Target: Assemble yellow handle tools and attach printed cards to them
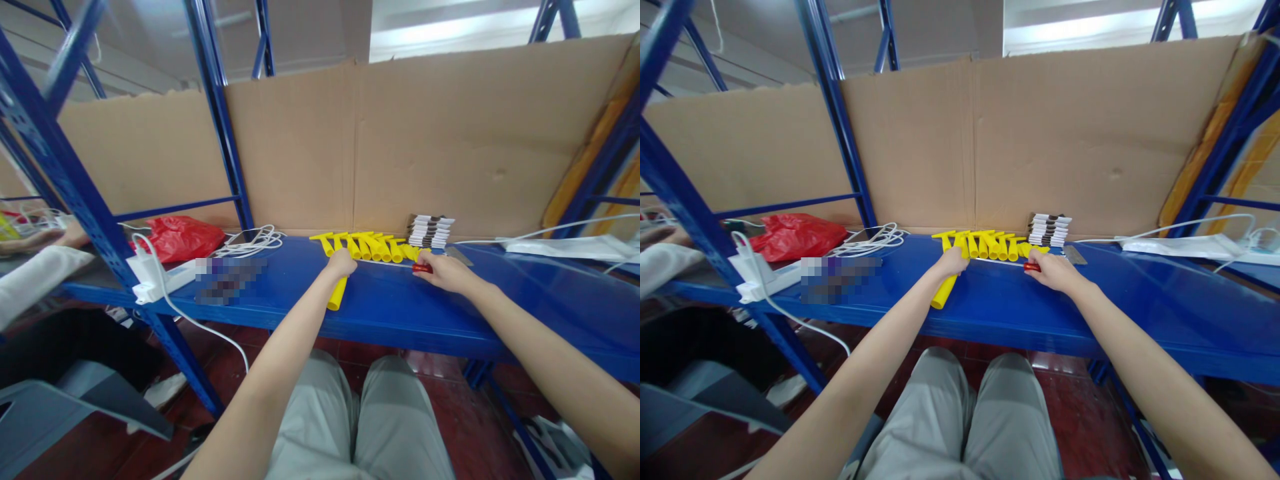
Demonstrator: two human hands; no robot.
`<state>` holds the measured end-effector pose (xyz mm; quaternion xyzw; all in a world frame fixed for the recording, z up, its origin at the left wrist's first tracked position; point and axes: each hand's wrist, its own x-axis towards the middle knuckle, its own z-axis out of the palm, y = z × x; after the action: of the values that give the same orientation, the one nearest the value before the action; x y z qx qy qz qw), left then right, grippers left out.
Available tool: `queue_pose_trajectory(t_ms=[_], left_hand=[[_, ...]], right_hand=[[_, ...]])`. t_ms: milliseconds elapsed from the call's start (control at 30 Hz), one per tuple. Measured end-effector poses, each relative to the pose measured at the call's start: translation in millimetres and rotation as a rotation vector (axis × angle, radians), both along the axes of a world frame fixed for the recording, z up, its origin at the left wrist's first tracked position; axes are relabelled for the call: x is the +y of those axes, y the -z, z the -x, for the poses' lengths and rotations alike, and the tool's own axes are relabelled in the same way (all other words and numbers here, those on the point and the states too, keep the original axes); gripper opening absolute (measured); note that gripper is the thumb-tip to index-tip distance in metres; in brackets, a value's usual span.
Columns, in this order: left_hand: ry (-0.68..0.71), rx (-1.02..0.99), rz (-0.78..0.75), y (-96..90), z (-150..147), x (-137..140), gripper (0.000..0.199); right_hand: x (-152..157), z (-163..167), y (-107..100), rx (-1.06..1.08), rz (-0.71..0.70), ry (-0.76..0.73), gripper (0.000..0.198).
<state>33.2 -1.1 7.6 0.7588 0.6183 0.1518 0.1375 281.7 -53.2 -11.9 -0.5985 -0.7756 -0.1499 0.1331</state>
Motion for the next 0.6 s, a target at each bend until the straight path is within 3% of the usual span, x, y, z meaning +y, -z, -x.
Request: queue_pose_trajectory(t_ms=[267,600], left_hand=[[0.016,0.000,-0.016,1.0,0.2,0.5,0.033],[-0.014,0.021,-0.004,0.1,-0.1,-0.1,0.032]], right_hand=[[-2.1,1.4,-1.8,-0.046,-0.008,-0.039,0.018],[3.8,-2.9,4.1,-0.007,-0.043,-0.046,0.010]])
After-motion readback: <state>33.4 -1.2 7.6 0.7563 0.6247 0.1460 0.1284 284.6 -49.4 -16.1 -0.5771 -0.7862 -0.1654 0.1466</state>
